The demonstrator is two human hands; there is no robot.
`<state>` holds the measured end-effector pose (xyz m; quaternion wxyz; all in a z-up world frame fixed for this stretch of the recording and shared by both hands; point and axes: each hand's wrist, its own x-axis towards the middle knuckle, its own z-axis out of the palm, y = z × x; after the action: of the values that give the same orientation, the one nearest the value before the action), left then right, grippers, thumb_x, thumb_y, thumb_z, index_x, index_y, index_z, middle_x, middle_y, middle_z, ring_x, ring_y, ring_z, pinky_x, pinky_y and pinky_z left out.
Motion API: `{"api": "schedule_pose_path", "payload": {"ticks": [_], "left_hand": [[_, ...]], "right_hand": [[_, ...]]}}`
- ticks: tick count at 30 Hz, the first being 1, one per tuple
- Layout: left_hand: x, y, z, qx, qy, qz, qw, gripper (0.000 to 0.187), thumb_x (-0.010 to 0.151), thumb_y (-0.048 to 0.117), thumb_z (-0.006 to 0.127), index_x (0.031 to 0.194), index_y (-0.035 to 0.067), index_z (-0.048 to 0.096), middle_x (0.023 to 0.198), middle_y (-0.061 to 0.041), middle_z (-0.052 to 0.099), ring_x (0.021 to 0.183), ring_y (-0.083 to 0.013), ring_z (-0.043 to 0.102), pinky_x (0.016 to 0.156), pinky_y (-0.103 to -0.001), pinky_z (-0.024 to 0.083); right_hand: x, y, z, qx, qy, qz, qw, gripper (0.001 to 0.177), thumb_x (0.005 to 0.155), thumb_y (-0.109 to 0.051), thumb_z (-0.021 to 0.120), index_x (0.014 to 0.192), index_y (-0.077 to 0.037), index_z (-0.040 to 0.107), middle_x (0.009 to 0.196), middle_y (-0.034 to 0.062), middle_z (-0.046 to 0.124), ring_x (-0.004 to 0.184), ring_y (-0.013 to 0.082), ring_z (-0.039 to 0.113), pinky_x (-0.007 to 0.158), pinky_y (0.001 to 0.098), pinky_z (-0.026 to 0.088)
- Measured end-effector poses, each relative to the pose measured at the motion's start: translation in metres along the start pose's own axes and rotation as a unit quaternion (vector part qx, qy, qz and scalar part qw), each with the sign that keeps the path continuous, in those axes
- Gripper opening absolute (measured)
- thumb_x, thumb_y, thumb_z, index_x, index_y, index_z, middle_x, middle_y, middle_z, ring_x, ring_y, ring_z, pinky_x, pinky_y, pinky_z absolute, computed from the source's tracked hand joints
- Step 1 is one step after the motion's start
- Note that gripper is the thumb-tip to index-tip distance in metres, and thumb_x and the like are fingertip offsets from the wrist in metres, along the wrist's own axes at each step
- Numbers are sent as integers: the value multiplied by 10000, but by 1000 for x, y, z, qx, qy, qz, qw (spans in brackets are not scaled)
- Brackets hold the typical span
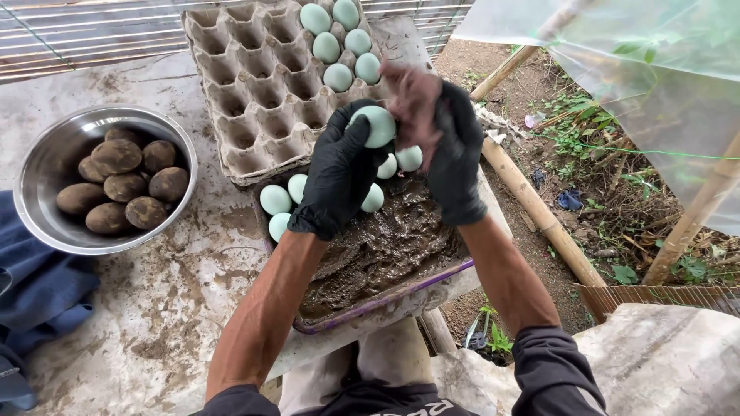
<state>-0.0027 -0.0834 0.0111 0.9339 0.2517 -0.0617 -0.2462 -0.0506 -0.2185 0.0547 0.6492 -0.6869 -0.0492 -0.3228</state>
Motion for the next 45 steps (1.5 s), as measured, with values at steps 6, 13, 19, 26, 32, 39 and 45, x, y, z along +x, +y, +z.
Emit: {"api": "schedule_pose_path", "payload": {"ticks": [6, 13, 19, 26, 32, 39, 45], "left_hand": [[1, -10, -1, -41, -2, 72, 997, 359, 1000, 109, 661, 1327, -6, 568, 1094, -290, 701, 965, -384, 742, 867, -496, 645], [-40, 9, 26, 273, -152, 79, 947, 805, 986, 178, 655, 1612, 205, 150, 1326, -81, 506, 1169, -174, 525, 1060, -331, 513], [-38, 24, 27, 278, -189, 74, 939, 774, 966, 174, 673, 1605, 161, 235, 1505, -22, 427, 1204, -133, 539, 1053, -321, 536], [-33, 42, 22, 315, -222, 124, 914, 425, 957, 279, 711, 1332, 127, 580, 1347, -46, 607, 1250, -197, 561, 1043, -358, 536], [-40, 59, 28, 298, -220, 114, 922, 360, 929, 199, 731, 1245, 132, 573, 1358, -122, 615, 1251, -225, 597, 1071, -364, 551], [-41, 58, 18, 250, -197, 82, 944, 505, 874, 184, 758, 1334, 107, 565, 1321, -104, 655, 1189, -201, 635, 1008, -339, 554], [-12, 55, -12, 132, -74, 87, 985, 508, 891, 36, 744, 1375, 71, 594, 1214, -143, 709, 1071, -250, 721, 927, -369, 627]], "right_hand": [[-23, -4, 10, -160, -43, -143, 976, 207, 1024, -77, 653, 1228, -67, 688, 1254, 111, 573, 1131, 250, 580, 1018, 413, 483], [37, 23, -14, -173, -58, -70, 981, 84, 1004, 1, 560, 1018, -16, 642, 1012, 120, 575, 941, 254, 608, 799, 374, 589], [106, 93, -55, -244, 53, -87, 964, 94, 964, -97, 659, 905, -104, 732, 829, 20, 643, 834, 178, 611, 728, 348, 568], [111, 168, -56, -330, -55, 170, 927, 578, 988, -309, 597, 1489, -45, 481, 1299, 153, 644, 1210, 306, 653, 1030, 414, 582], [92, 164, -62, -366, -15, 119, 923, 572, 910, -414, 658, 1387, -100, 630, 1379, 149, 670, 1254, 318, 650, 1046, 423, 532], [51, 120, -112, -470, -131, 7, 873, 480, 942, -366, 594, 1246, -16, 716, 1237, 237, 710, 1104, 373, 670, 889, 513, 532], [-3, 94, -142, -507, -95, 116, 849, 426, 941, -414, 727, 1290, -168, 731, 1275, 175, 681, 1197, 432, 607, 999, 537, 504]]}}
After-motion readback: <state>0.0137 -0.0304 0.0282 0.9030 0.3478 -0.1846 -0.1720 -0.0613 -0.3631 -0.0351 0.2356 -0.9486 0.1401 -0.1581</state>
